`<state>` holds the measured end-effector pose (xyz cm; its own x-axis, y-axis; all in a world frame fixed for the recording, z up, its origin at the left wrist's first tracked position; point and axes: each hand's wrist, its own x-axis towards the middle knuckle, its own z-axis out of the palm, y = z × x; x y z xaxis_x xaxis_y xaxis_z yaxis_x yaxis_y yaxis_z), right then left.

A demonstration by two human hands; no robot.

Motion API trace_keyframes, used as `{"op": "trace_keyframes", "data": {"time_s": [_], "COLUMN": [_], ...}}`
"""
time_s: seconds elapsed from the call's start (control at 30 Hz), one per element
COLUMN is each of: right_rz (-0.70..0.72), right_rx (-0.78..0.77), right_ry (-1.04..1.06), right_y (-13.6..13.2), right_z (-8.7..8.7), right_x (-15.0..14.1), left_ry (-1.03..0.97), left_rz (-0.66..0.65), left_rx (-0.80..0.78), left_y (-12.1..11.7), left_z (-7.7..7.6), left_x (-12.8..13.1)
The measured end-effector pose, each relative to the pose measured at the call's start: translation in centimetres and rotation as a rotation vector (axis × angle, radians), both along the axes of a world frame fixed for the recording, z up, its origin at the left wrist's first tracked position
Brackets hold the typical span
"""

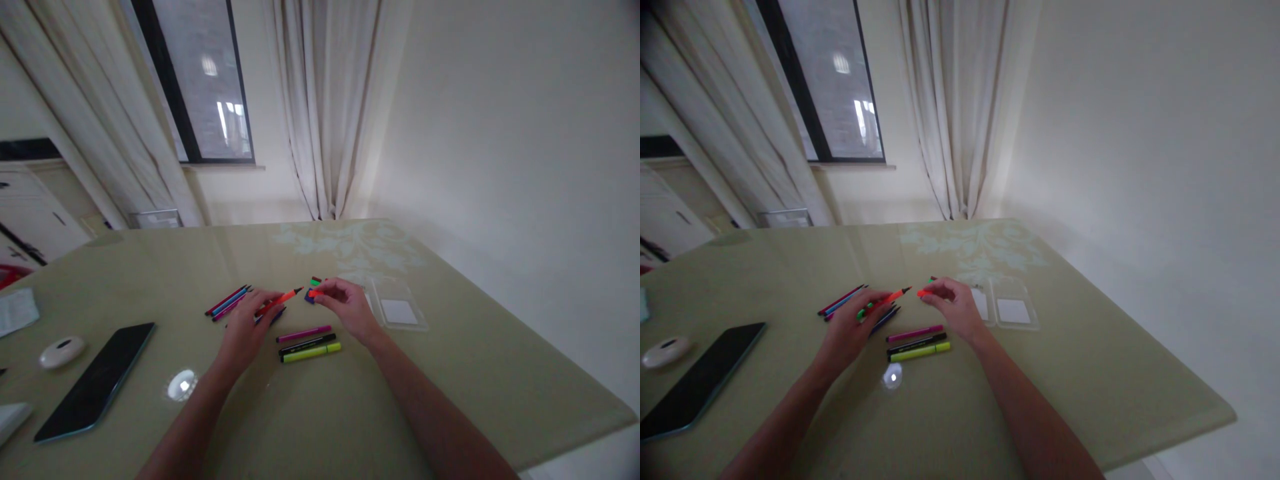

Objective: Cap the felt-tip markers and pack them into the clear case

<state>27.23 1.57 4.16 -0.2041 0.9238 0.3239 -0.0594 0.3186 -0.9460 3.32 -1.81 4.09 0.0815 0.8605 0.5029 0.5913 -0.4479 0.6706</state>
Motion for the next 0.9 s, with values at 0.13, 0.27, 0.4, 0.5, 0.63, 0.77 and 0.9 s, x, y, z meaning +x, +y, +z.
{"op": "trace_keyframes", "data": {"time_s": [0.13, 0.27, 0.4, 0.5, 0.63, 0.77, 0.9], "right_rz": [-0.010, -0.019, -0.013, -0.011, -0.012, -0.031, -0.033], "right_rx": [-0.024, -0.036, 0.001, 0.060, 0.108, 0.108, 0.059], "right_ry": [0.034, 0.067, 0.041, -0.001, -0.079, -0.118, -0.115], "right_y": [-0.3, -0.4, -0.5, -0.5, -0.8, -1.0, -1.1], "right_z": [0.5, 0.8, 0.7, 0.6, 0.8, 1.1, 0.9], "right_x": [0.0, 0.0, 0.1, 0.0, 0.0, 0.1, 0.1], "left_ry": [0.015, 0.019, 0.035, 0.037, 0.044, 0.049, 0.040], "left_rz": [-0.027, -0.035, -0.048, -0.059, -0.083, -0.084, -0.060], "left_rx": [0.042, 0.059, 0.052, 0.054, 0.101, 0.121, 0.084], "left_y": [-0.4, -0.5, -0.5, -0.6, -0.8, -1.1, -1.2], "left_z": [0.5, 0.6, 0.6, 0.7, 0.7, 0.8, 0.7], "left_x": [0.2, 0.3, 0.6, 0.8, 1.2, 1.4, 1.5]}}
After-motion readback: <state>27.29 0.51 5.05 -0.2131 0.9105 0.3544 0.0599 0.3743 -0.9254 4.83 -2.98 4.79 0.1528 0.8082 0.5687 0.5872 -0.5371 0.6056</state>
